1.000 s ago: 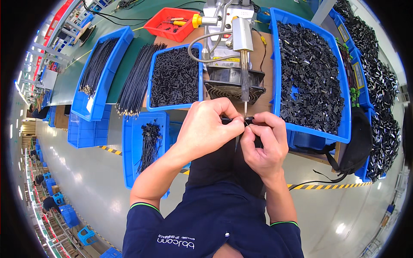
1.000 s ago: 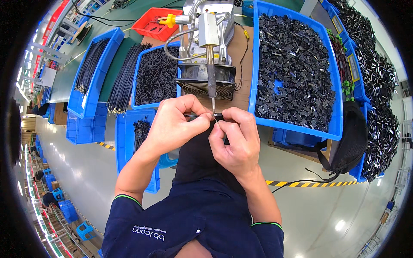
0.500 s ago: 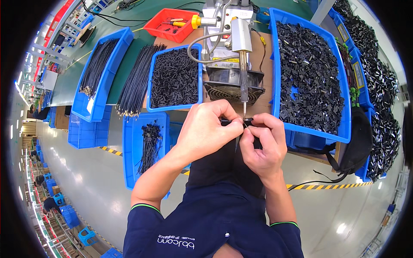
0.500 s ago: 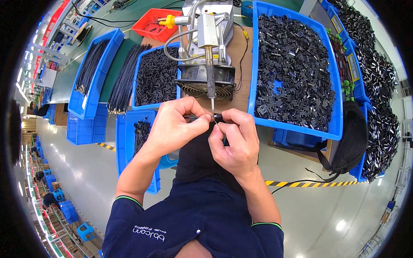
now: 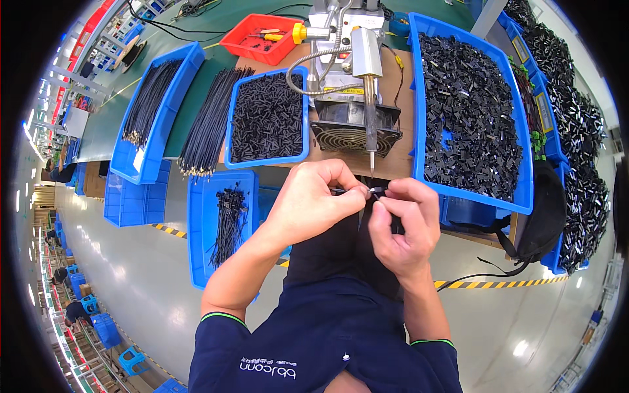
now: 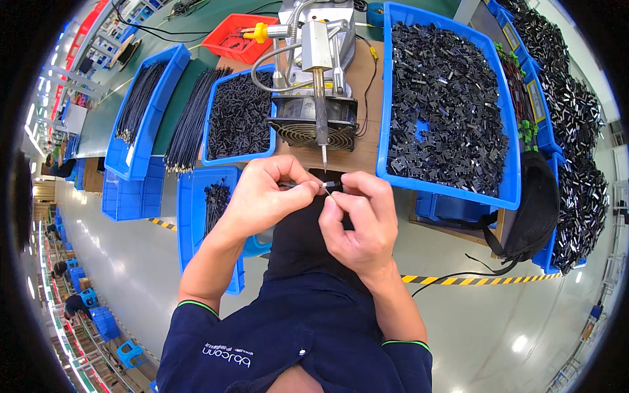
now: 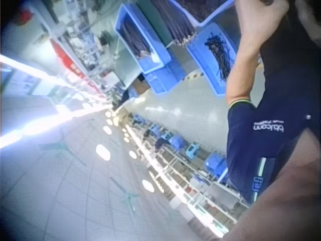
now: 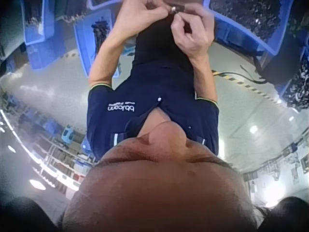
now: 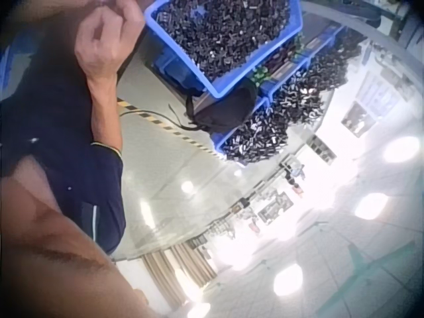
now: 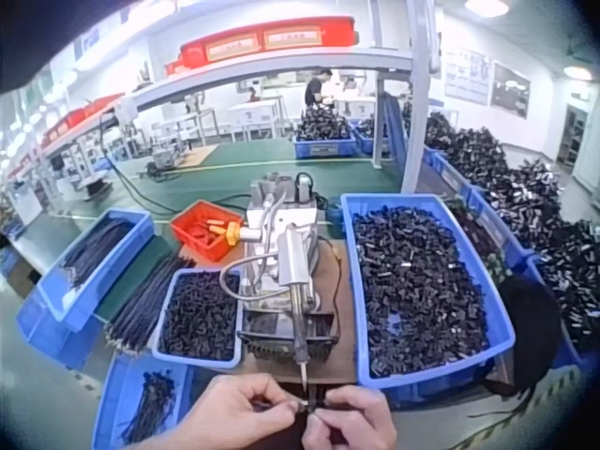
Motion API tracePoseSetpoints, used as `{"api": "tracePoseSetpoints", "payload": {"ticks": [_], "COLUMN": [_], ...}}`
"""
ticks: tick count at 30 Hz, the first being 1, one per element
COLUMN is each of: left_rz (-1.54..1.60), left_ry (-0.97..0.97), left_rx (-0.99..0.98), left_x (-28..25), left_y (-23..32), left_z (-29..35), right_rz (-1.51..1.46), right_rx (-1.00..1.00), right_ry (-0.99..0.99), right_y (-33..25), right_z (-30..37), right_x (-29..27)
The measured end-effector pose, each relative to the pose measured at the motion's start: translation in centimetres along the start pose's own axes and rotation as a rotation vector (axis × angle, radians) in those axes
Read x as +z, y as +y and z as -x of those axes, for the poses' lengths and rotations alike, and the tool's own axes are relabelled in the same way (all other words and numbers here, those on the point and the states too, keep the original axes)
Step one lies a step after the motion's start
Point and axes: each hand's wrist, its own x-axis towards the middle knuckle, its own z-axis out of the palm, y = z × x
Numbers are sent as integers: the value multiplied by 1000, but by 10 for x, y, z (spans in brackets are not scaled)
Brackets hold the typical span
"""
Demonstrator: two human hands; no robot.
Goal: The person attaches small black plastic clips to the ends of wires by hand at an assembly workbench, using a jig to hold the components.
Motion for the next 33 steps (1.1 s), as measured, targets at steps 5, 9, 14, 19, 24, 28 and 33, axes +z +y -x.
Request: {"api": "tracePoseSetpoints", "payload": {"ticks": [5, 9, 14, 19, 24, 28, 33], "left_rz": [376, 515, 503, 411, 207, -148, -461], "left_ry": [-157, -247, -255, -156, -75, 260, 640], "left_rx": [-32, -63, -69, -52, -162, -277, -291], "left_x": [-7, -9, -13, -24, -56, -83, -134], "left_y": [-2, -6, -10, -32, -74, -130, -241], "left_z": [10, 16, 25, 44, 76, 91, 109], "right_rz": [-641, -911, -938, -925, -673, -467, -243], "right_rx": [687, 862, 873, 904, 848, 756, 245], "right_ry": [-5, -173, -187, -199, -381, -536, -445], "right_y": [-11, -15, -18, -23, -18, -22, -24], "right_z": [14, 15, 20, 23, 29, 8, -31], "right_x": [-22, -27, -19, -1, 38, 72, 132]}}
